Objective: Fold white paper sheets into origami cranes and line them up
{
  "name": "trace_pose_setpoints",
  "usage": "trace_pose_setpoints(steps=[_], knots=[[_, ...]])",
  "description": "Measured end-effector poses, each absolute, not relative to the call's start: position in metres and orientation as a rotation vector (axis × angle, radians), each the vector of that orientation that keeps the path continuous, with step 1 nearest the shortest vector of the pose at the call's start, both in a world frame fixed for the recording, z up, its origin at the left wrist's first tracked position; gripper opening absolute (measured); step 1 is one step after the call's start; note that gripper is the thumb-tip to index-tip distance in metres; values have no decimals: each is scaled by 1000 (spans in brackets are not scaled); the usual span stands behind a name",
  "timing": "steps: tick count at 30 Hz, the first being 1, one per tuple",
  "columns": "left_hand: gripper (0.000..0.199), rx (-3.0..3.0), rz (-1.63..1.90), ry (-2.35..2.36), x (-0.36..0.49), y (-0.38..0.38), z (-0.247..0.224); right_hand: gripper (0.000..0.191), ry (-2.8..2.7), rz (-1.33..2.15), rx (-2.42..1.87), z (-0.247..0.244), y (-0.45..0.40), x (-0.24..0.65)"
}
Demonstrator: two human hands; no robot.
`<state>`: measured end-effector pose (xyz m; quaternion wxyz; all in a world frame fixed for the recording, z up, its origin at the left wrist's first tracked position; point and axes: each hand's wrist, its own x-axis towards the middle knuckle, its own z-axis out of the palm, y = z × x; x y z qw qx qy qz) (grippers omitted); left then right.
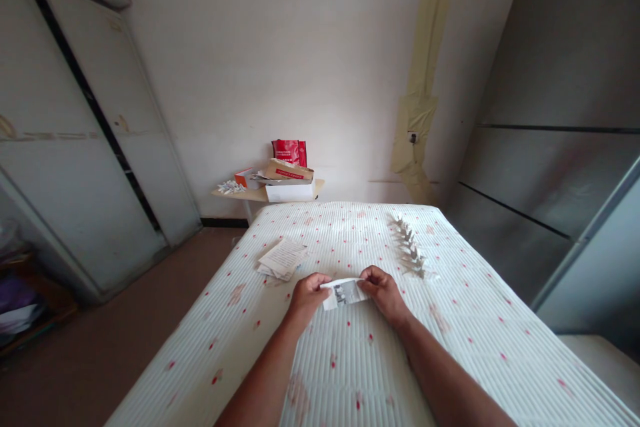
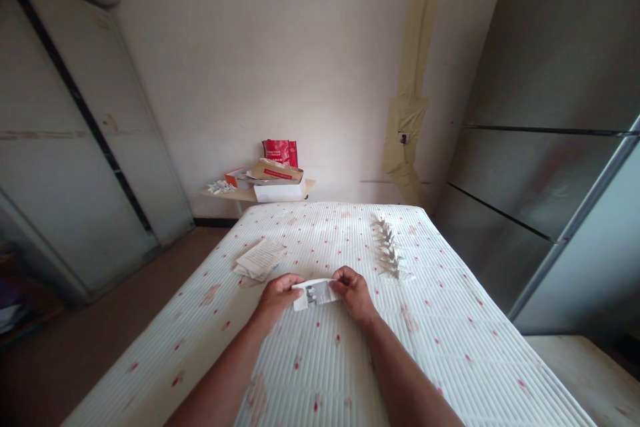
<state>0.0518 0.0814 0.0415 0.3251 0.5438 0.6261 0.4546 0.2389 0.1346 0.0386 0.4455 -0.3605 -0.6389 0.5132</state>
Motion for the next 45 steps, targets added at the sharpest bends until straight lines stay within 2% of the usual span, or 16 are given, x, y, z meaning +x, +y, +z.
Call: trace_pose_setpoints(steps=[3, 12, 30, 33, 36, 41, 45], knots=[[31, 1363, 1276, 1521, 54, 77, 44, 27, -1521, 1333, -835, 43, 131, 238], [19, 1314, 1451, 1467, 60, 68, 57, 42, -1596, 1183, -941, 51, 125, 238], [21, 1248, 1449, 1428, 59, 70, 52, 40, -1629, 1196, -913, 49, 126, 237], [21, 1344, 1378, 1543, 58, 72, 47, 40, -1677, 1154, -929, 45, 128, 238], [22, 1442, 1292, 1711, 58, 75, 42, 38, -1810, 965, -1048, 42, 129, 239], [23, 1562, 1163, 1936, 62, 78, 38, 29, -2086, 440, -1440, 46, 122, 239], [25, 1704, 1016, 2087, 68, 78, 40, 25, -2224, 209, -1612, 53, 115, 237]])
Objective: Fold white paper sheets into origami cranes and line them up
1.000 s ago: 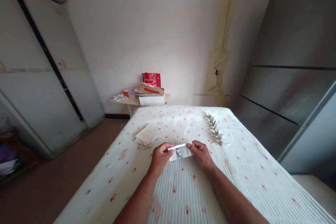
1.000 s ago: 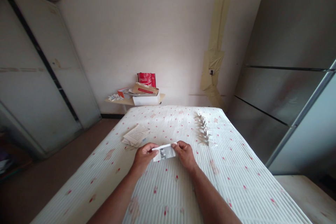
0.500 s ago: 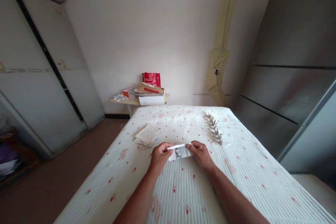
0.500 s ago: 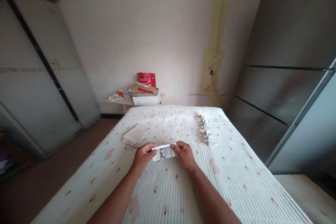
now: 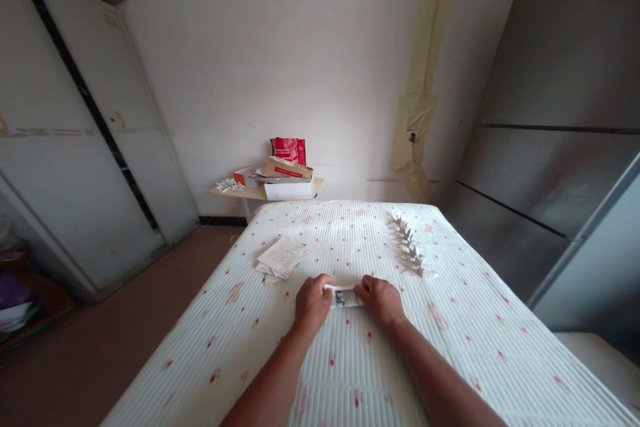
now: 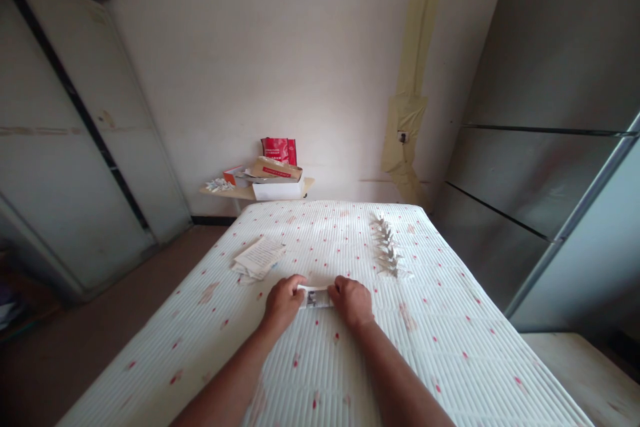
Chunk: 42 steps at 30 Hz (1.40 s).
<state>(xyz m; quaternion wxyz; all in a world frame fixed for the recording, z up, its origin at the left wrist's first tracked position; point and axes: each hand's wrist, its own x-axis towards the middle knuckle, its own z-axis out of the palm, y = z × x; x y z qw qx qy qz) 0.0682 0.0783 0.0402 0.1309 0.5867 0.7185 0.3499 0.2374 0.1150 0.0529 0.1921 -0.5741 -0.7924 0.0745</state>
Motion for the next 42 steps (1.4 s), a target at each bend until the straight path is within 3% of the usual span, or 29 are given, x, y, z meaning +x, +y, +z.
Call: trace_pose_setpoints(steps=[15, 21, 26, 33, 42], knots=[[19, 2124, 561, 2292, 79, 72, 49, 13, -2309, -49, -1665, 47, 108, 231], [17, 2256, 515, 2326, 82, 72, 52, 11, -2409, -96, -1340, 51, 108, 229], [24, 2388, 495, 2123, 81, 76, 48, 18, -2468, 34, -1351, 48, 112, 227], [12, 2316, 566, 2024, 66, 70, 46, 10, -2311, 287, -1544, 49, 114, 225], [21, 2177, 563, 2026, 68, 62, 47, 27, -2227, 271, -1671, 56, 101, 217]])
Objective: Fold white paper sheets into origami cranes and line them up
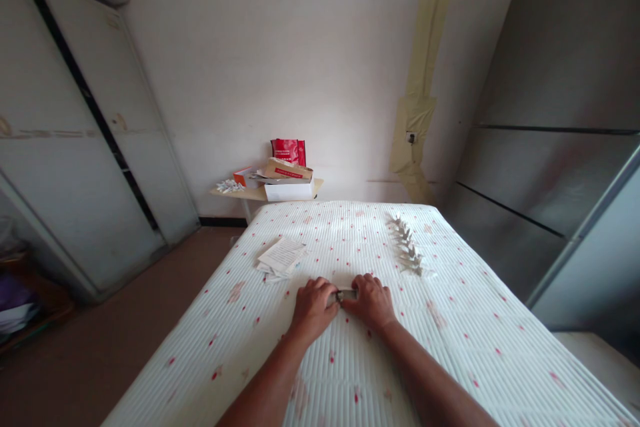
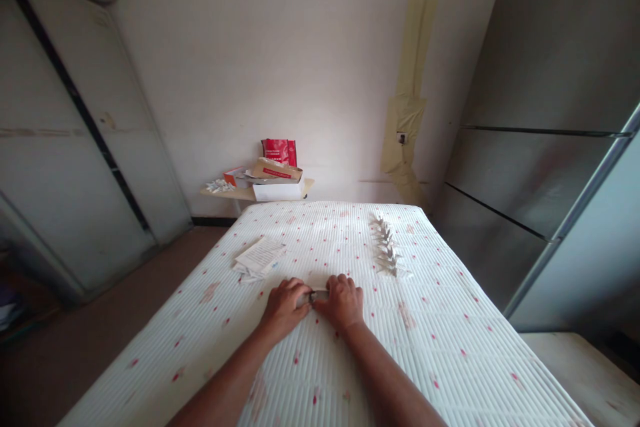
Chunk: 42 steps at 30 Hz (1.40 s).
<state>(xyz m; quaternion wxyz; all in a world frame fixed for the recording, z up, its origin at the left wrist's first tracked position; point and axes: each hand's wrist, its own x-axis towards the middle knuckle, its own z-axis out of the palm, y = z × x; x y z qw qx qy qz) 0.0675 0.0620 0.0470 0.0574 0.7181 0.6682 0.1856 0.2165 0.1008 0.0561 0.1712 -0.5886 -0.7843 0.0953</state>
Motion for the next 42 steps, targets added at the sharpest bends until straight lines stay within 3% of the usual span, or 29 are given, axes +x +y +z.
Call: trace_pose_setpoints(steps=[16, 36, 39, 42], knots=[[25, 2078, 603, 2011, 66, 64, 46, 27, -2262, 474, -1632, 56, 112, 228], [57, 2039, 736, 1818, 49, 70, 34, 50, -2344, 722, -1331, 56, 125, 251], [57, 2009, 706, 1823, 48, 71, 37, 45, -2338, 735, -1372, 57, 128, 250], [52, 1932, 627, 1894, 52, 71, 44, 28, -2318, 742, -1439, 58, 127, 245]])
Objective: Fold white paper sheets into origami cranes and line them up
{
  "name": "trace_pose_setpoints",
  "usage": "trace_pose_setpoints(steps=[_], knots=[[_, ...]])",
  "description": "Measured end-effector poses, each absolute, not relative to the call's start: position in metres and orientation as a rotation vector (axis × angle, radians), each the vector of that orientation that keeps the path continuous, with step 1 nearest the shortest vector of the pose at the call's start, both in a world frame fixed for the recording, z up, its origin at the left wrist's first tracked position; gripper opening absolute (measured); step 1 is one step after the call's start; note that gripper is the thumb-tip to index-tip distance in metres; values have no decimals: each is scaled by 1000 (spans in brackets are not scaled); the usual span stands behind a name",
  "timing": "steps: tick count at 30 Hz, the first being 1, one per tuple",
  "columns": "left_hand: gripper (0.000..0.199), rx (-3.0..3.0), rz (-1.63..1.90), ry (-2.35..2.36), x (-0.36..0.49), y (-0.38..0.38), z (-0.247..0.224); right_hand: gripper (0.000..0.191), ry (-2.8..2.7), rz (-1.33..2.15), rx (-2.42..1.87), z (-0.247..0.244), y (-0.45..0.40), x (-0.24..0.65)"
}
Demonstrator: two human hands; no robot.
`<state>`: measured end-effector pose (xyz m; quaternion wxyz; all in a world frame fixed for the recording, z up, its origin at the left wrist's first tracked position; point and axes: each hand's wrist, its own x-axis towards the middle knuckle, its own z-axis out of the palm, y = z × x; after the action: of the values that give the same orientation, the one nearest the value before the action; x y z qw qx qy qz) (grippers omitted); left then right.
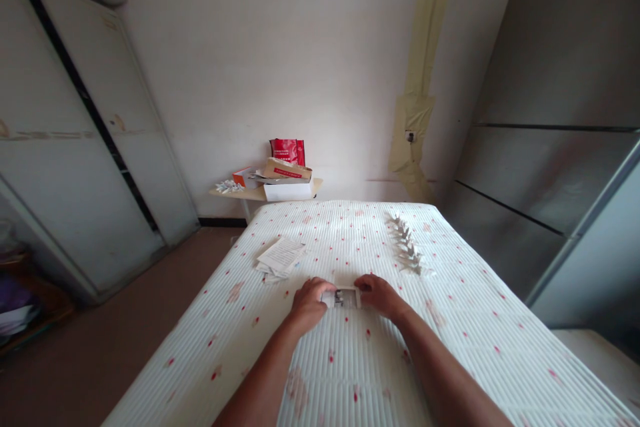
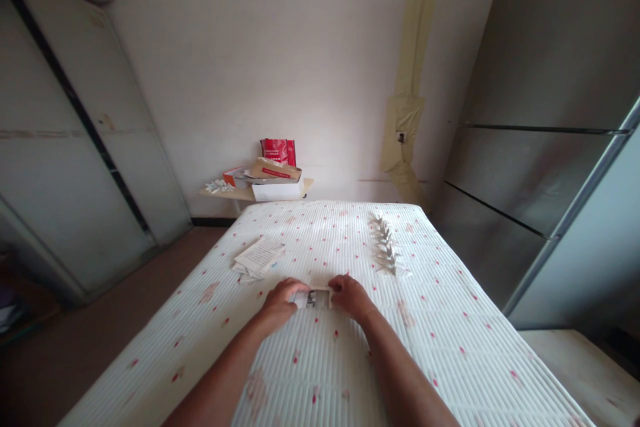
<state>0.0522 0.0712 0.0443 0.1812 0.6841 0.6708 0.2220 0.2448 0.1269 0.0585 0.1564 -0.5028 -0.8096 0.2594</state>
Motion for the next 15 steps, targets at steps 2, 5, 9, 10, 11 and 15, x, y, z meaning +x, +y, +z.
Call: trace_pose_setpoints(steps=[2, 5, 9, 10, 11, 15], knots=[[43, 1884, 585, 1954, 58, 71, 50, 16, -2298, 706, -1507, 59, 123, 238], [28, 1866, 578, 2046, 68, 69, 54, 30, -2218, 464, -1695, 57, 113, 227], [25, 1928, 541, 2162, 77, 66, 52, 39, -2222, 350, -1720, 56, 102, 219], [25, 1946, 545, 2159, 77, 66, 52, 39, -2222, 339, -1716, 56, 101, 218], [25, 1961, 552, 2150, 77, 66, 51, 38, -2221, 330, -1714, 56, 100, 218], [27, 1965, 571, 2140, 75, 66, 50, 32, -2228, 350, -1712, 55, 103, 220]])
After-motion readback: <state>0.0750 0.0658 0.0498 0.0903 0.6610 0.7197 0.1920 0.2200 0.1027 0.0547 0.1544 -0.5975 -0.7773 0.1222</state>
